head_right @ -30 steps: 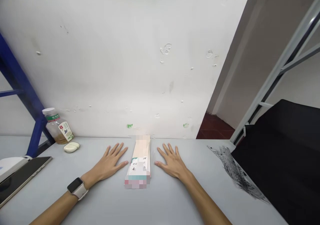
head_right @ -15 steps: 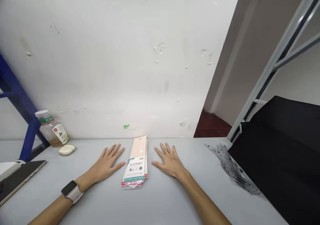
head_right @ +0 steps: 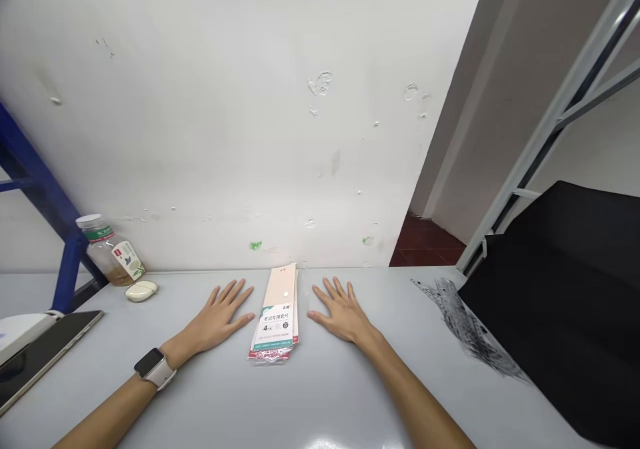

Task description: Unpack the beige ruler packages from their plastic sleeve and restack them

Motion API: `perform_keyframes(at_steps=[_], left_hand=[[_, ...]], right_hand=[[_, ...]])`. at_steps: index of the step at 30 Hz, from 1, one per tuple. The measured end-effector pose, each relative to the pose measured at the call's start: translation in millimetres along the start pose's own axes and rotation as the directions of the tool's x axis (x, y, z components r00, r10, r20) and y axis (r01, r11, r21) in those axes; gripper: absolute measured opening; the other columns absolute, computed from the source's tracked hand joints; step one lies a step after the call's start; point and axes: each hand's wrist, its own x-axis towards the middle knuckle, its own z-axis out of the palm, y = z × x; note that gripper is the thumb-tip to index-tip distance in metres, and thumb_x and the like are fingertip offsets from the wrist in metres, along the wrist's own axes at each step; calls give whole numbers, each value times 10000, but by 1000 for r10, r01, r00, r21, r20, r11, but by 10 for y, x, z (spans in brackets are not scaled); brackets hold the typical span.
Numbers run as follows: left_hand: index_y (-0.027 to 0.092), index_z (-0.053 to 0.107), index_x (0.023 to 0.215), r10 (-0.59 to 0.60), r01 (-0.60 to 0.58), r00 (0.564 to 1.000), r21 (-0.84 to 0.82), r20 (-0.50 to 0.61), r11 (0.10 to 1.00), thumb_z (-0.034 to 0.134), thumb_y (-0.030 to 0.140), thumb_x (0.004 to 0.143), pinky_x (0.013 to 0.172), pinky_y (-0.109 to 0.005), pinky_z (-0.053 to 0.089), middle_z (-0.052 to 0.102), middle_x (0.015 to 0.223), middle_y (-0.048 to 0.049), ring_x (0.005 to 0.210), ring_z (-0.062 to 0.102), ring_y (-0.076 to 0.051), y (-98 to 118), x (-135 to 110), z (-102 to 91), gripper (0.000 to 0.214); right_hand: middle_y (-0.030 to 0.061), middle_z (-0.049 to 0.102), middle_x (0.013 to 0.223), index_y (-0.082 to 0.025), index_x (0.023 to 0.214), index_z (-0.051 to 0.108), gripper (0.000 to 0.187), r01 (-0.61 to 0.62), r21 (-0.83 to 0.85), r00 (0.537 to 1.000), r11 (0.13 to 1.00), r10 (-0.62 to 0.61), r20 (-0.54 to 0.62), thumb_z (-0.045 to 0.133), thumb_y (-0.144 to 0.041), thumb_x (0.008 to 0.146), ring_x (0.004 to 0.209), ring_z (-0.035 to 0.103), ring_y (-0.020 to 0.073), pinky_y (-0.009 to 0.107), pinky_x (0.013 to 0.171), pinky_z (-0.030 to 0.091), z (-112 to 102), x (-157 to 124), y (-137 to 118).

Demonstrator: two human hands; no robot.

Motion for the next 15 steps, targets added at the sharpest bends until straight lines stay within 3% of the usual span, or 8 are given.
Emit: perform_keyframes(at_steps=[6,15], left_hand=[[281,267,1519,-8,9,999,-8,34,1000,271,699,919,1162,-552,130,173,1608,-74,1472,149,-321,45,-4,-59,731],[301,269,1516,23,-23,1000,-7,-16,1000,284,692,921,1156,-556,140,192,1605,-66,1465,175,-329,-17,-1,29,712]], right_hand=[[-35,22,1629,-350,1529,176,796,-5,-4,1000,1000,5,1,180,-784,862,1494,-46,264,485,1194,-41,17,13,10],[-55,7,1626,-353,1530,165,787,-21,-7,1000,1000,21,16,185,-776,866,1494,-50,265,474,1196,-47,-11,-5,-22]])
